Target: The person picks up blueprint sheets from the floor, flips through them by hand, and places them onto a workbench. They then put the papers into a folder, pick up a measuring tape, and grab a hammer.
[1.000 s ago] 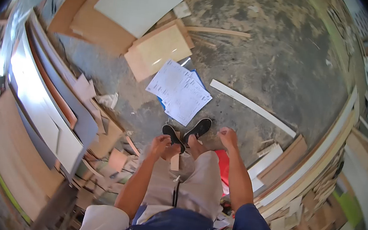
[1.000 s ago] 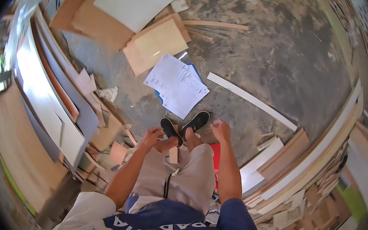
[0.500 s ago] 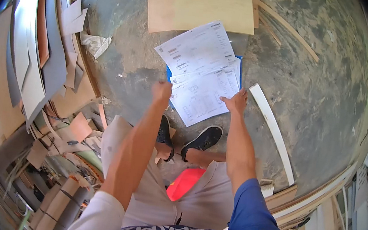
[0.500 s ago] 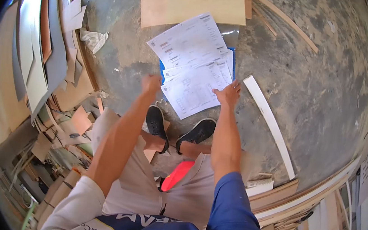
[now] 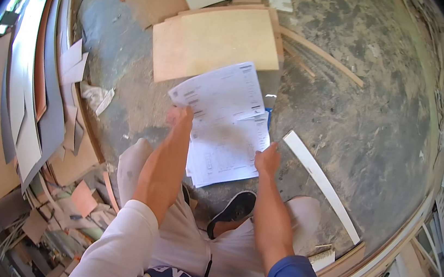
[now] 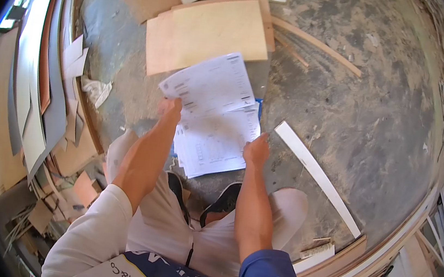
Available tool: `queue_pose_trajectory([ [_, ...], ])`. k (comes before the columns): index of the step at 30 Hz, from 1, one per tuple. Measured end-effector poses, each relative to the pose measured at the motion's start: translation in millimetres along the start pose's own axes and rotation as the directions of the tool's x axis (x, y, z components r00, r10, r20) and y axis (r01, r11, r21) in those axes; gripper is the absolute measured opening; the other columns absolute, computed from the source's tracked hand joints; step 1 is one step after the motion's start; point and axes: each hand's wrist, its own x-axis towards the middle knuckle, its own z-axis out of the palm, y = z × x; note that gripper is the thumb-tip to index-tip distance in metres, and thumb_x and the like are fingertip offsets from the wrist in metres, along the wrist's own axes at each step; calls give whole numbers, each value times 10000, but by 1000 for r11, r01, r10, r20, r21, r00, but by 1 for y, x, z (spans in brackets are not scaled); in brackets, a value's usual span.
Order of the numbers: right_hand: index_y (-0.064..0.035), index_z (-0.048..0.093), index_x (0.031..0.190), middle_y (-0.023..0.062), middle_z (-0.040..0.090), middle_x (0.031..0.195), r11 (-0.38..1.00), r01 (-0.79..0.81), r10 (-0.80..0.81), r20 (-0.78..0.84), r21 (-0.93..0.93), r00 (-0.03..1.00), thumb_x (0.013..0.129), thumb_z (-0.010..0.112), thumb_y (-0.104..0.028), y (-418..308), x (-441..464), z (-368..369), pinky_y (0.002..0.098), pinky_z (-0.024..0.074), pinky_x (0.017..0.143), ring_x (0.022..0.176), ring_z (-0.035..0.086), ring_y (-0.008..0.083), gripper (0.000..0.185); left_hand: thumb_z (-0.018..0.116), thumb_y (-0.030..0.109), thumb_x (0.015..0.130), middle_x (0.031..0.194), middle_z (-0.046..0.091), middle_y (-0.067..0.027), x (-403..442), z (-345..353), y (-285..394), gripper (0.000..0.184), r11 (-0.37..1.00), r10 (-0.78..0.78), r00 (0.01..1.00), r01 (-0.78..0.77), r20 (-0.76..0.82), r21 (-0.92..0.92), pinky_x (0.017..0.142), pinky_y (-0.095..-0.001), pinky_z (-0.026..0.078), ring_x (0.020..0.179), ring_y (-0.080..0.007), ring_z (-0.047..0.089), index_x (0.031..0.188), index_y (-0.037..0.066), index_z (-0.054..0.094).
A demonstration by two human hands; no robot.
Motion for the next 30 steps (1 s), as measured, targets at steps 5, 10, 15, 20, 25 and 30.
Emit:
queue_pose_trajectory([
  [5, 52, 623, 1063, 261, 651, 1072, 994, -42, 47, 50, -100, 998, 795, 590, -99, 5, 12, 9, 465, 513, 878, 1002, 645, 395, 309, 728, 216, 762, 1017, 689, -180, -45, -9, 44, 496, 943, 190, 941, -95, -281, 319, 883, -426, 493, 957, -376, 658, 1195, 20, 586],
  [10, 51, 624, 1095, 279, 637, 1105, 999, 27, -23, 126, -24, 992, 768, 596, -91, -35, 13, -35, 475, 484, 935, 1054, 615, 423, 357, 621, 50, 838, 918, 685, -189, -79, -70, 98, 315, 777, 627, 777, -628, 55, 25, 784, -396, 495, 865, -331, 660, 1146, 3, 578],
  [15, 35, 568, 1161, 246, 653, 1074, 914, 373, -363, -89, 157, 928, 720, 684, -12, -37, 41, -73, 422, 506, 864, 1002, 644, 379, 459, 584, 51, 902, 885, 697, -81, -35, -110, 147, 122, 620, 778, 551, -599, 301, -508, 722, -292, 459, 804, -129, 604, 979, -5, 660],
  [20, 45, 625, 1141, 138, 703, 989, 739, 423, -516, 36, 524, 856, 812, 681, -20, -44, 10, -190, 324, 505, 819, 874, 664, 192, 340, 560, 105, 963, 972, 701, -60, -2, -152, 161, 208, 404, 770, 604, -213, 205, -890, 798, -270, 501, 856, -132, 636, 1121, -3, 641],
  [25, 62, 643, 1062, 128, 701, 959, 504, 386, -500, -103, 773, 860, 783, 738, -15, -42, -27, -220, 285, 513, 794, 844, 656, 164, 305, 573, 120, 967, 1127, 661, -88, 10, -162, 159, 273, 316, 693, 696, -57, 189, -947, 874, -274, 504, 1004, -150, 632, 1190, -36, 592],
  [30, 74, 654, 1005, 125, 703, 926, 625, 437, -516, -77, 647, 853, 765, 744, -9, -43, -16, -228, 278, 506, 768, 833, 651, 160, 269, 573, 126, 971, 1144, 652, -87, 9, -169, 157, 272, 54, 735, 677, -113, -37, -992, 877, -271, 492, 1013, -145, 618, 1193, -31, 596],
])
